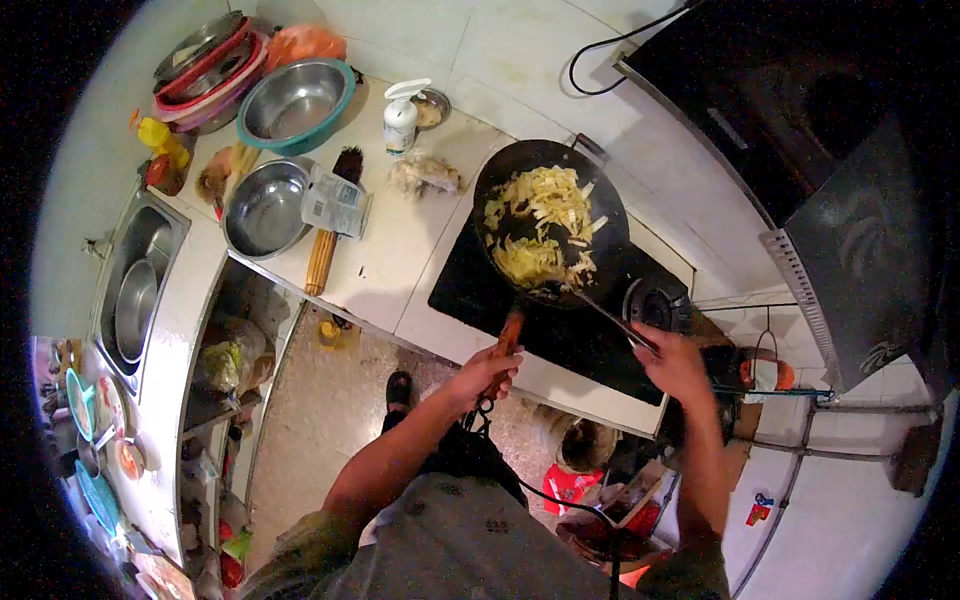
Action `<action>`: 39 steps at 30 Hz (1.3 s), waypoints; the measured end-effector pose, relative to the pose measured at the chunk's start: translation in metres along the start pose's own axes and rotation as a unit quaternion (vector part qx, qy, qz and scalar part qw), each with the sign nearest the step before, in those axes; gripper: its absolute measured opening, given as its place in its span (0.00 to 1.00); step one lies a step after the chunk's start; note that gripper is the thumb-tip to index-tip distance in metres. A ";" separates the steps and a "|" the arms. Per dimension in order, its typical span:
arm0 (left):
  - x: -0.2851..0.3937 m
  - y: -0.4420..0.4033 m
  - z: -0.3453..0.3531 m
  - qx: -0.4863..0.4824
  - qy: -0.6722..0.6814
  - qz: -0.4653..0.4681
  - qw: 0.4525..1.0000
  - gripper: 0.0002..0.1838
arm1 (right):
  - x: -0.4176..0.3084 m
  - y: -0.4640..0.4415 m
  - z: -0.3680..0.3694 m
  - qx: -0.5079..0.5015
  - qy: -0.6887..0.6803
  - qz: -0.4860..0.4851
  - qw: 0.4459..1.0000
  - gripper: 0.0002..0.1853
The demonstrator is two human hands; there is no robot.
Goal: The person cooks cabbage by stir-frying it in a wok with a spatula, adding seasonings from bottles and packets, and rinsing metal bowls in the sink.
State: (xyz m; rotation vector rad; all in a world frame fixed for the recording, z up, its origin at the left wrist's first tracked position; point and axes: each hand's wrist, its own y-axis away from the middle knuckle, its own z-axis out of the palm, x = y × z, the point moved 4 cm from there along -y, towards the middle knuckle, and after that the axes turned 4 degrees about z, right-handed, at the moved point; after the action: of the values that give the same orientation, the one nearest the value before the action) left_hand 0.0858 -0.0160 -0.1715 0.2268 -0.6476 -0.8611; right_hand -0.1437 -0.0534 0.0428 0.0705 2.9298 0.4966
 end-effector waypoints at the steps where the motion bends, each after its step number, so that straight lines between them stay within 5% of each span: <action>1: 0.001 0.001 0.000 0.003 -0.011 0.005 1.000 0.13 | 0.006 -0.016 0.022 0.039 -0.001 0.011 0.999 0.20; 7: -0.002 -0.003 -0.005 -0.013 -0.009 0.003 1.000 0.16 | 0.030 -0.093 0.069 0.259 -0.127 0.033 0.957 0.21; 13: 0.001 -0.001 -0.006 0.000 0.009 0.017 1.000 0.22 | -0.006 -0.079 0.087 0.146 -0.017 -0.008 0.989 0.24; 19: -0.004 -0.003 -0.011 -0.026 0.040 0.033 0.998 0.22 | -0.013 -0.001 -0.030 0.067 0.074 -0.075 0.992 0.24; 21: -0.005 -0.005 -0.012 -0.013 0.032 0.026 0.999 0.21 | -0.016 0.007 -0.040 -0.028 0.091 -0.042 0.995 0.23; 25: -0.006 -0.008 -0.014 -0.019 0.021 0.028 0.999 0.21 | 0.048 -0.052 0.038 0.073 0.061 -0.094 0.991 0.23; 28: -0.010 -0.019 -0.017 -0.034 0.043 0.038 0.998 0.21 | 0.045 -0.051 0.039 0.140 -0.160 0.049 0.976 0.15; 30: -0.015 -0.024 -0.021 -0.021 0.005 0.009 1.000 0.22 | 0.046 -0.028 0.030 0.060 -0.489 0.273 0.826 0.09; 31: -0.010 -0.017 -0.018 -0.025 0.016 0.035 0.999 0.22 | 0.059 -0.041 0.035 0.029 -0.511 0.315 0.799 0.10; 37: 0.001 -0.005 -0.008 -0.014 -0.006 0.034 0.999 0.20 | 0.026 -0.129 0.059 -0.064 -0.611 0.292 0.733 0.11; 39: 0.002 -0.004 -0.007 -0.014 -0.013 0.026 0.999 0.20 | 0.026 -0.127 0.040 -0.072 -0.525 0.248 0.811 0.11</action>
State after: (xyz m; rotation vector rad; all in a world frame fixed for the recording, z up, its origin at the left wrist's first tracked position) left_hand 0.0883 -0.0212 -0.1776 0.1723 -0.6620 -0.8240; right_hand -0.1651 -0.1587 -0.0406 0.8163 1.7422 0.5080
